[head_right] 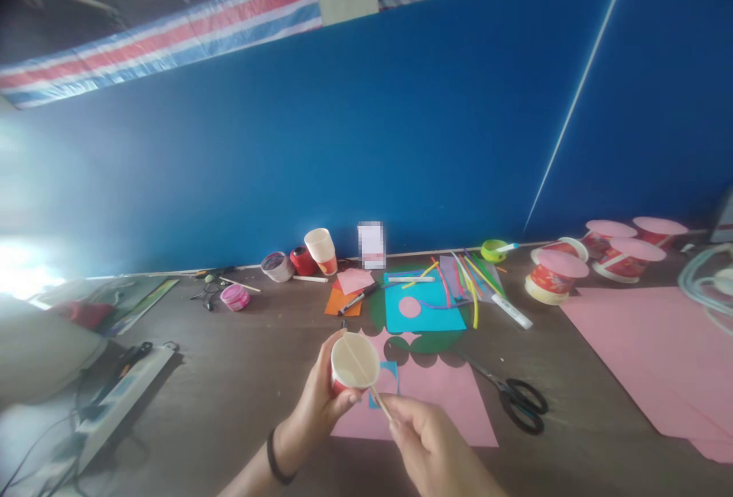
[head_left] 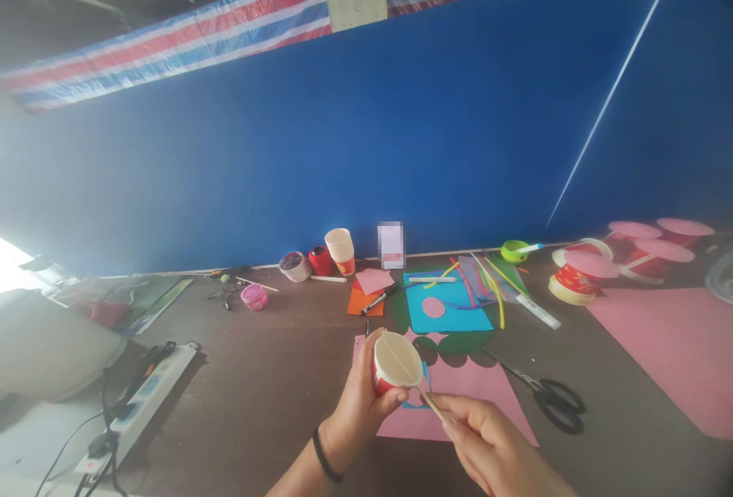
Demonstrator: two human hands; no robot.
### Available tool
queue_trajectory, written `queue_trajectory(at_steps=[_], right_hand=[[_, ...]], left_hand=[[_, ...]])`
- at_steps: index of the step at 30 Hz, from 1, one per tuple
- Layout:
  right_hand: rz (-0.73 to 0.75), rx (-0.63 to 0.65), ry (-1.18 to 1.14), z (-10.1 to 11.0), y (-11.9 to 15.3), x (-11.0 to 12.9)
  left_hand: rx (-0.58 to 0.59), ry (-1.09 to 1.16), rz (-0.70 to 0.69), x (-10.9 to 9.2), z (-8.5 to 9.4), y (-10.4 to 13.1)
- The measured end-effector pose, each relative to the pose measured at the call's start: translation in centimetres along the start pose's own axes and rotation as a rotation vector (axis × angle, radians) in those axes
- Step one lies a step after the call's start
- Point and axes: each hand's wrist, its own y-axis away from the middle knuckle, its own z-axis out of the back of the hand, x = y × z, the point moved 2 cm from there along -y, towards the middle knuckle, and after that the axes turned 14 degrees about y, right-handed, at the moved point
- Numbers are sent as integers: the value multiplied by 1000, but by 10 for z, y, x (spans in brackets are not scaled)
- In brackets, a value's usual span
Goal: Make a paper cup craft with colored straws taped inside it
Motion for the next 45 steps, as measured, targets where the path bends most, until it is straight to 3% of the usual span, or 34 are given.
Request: queue_trajectory(at_steps=[4,7,9,13,16,18,21,27,31,36,40,45], right_hand=[[-245,226,-424,-2,0,-5],[-263,251,-490,-2,-1,-6],[-175,156,-335,1,-1,-2],[44,-85,205,4,2,8],[89,-133,515,1,5,6],[103,-143,537,0,5,5],[47,-98,248,1,3,5],[-296,170,-544,-2,-1,2],[-312,261,-713,-5,-1,-1],[-130,68,-298,-3,-5,1],[35,-105,104,4,-7,5],[33,-151,183,12,-7,7]], left_hand=[[-11,2,20,-2,0,0],[-12,-15,7,-1,0,-1],[-14,-26,9,-1,1,-1],[7,-24,21,-1,1,-2],[32,-20,19,0,1,-3],[33,-21,16,1,2,-3],[22,-23,19,2,3,-2],[2,-13,17,-5,3,-4],[-3,-26,16,-7,5,-5],[-1,-2,22,0,0,-1],[150,53,8,0,-20,3],[8,206,-79,-6,-26,-8]])
